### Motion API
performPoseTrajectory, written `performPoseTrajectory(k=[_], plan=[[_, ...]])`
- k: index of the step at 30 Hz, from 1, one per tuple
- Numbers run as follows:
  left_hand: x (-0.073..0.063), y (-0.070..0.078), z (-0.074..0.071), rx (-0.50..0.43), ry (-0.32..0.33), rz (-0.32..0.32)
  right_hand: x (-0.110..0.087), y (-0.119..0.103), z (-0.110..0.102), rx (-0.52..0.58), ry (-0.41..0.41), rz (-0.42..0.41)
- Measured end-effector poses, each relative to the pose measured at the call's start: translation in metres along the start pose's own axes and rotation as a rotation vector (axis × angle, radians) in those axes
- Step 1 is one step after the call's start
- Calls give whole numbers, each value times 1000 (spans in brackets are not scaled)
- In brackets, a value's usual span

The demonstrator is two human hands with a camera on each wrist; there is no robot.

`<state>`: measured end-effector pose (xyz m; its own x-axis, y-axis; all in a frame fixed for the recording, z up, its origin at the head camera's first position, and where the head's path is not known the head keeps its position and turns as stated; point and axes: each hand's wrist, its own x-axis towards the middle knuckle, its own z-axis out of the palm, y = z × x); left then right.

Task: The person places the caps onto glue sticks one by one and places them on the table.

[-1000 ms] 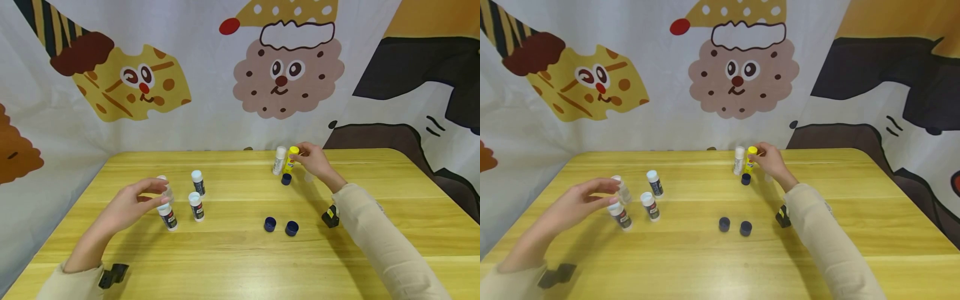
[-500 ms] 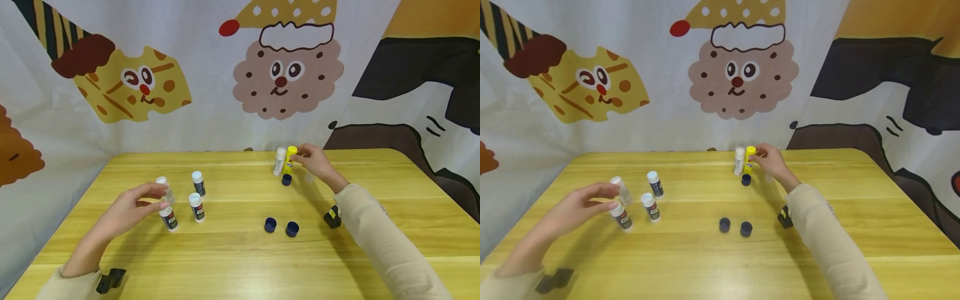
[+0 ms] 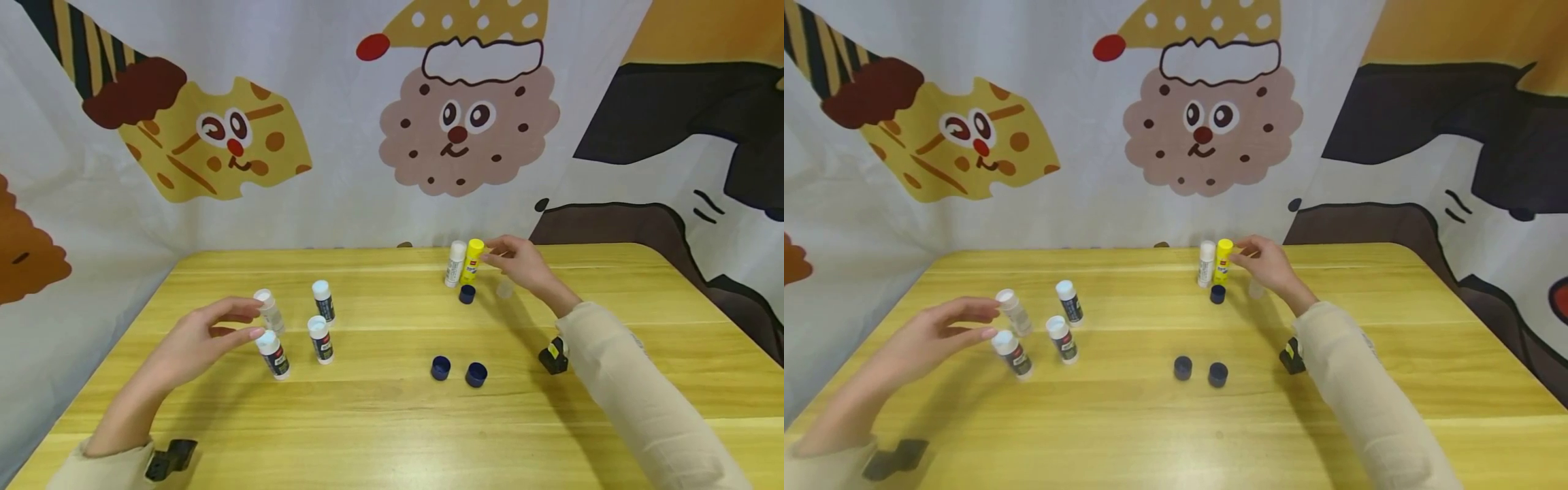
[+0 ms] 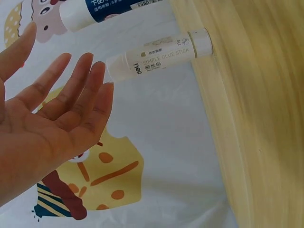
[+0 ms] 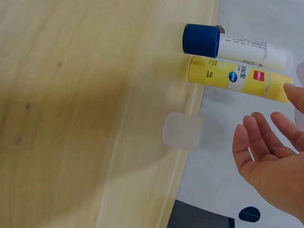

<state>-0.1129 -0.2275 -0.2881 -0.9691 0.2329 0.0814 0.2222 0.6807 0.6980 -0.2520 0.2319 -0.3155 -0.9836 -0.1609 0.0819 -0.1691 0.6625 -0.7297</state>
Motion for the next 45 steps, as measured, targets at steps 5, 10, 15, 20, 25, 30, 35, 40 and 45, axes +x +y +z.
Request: performPoseTrajectory(k=[5, 10, 15, 20, 25, 30, 35, 40, 45], plan=[[-1, -3, -3, 7, 0, 5, -4, 4, -5, -8, -16, -7], [-1, -7, -6, 16, 5, 18, -9, 12, -10, -2, -39, 0], [2, -12, -9, 31, 0, 4, -14, 20, -14, 10, -59, 20], [7, -18, -11, 50, -1, -6, -20, 27, -18, 10, -72, 42], [13, -26, -13, 76, -10, -9, -26, 33, -19, 14, -75, 50], [19, -35, -13, 79, -29, -40, -30, 40, -19, 6, -84, 42], [24, -42, -12, 61, -47, -63, -32, 44, -19, -10, -88, 40], [29, -47, -10, 25, -78, -81, -32, 48, -19, -12, -99, 46], [33, -50, -6, 0, -110, -104, -33, 51, -17, -11, -111, 38]])
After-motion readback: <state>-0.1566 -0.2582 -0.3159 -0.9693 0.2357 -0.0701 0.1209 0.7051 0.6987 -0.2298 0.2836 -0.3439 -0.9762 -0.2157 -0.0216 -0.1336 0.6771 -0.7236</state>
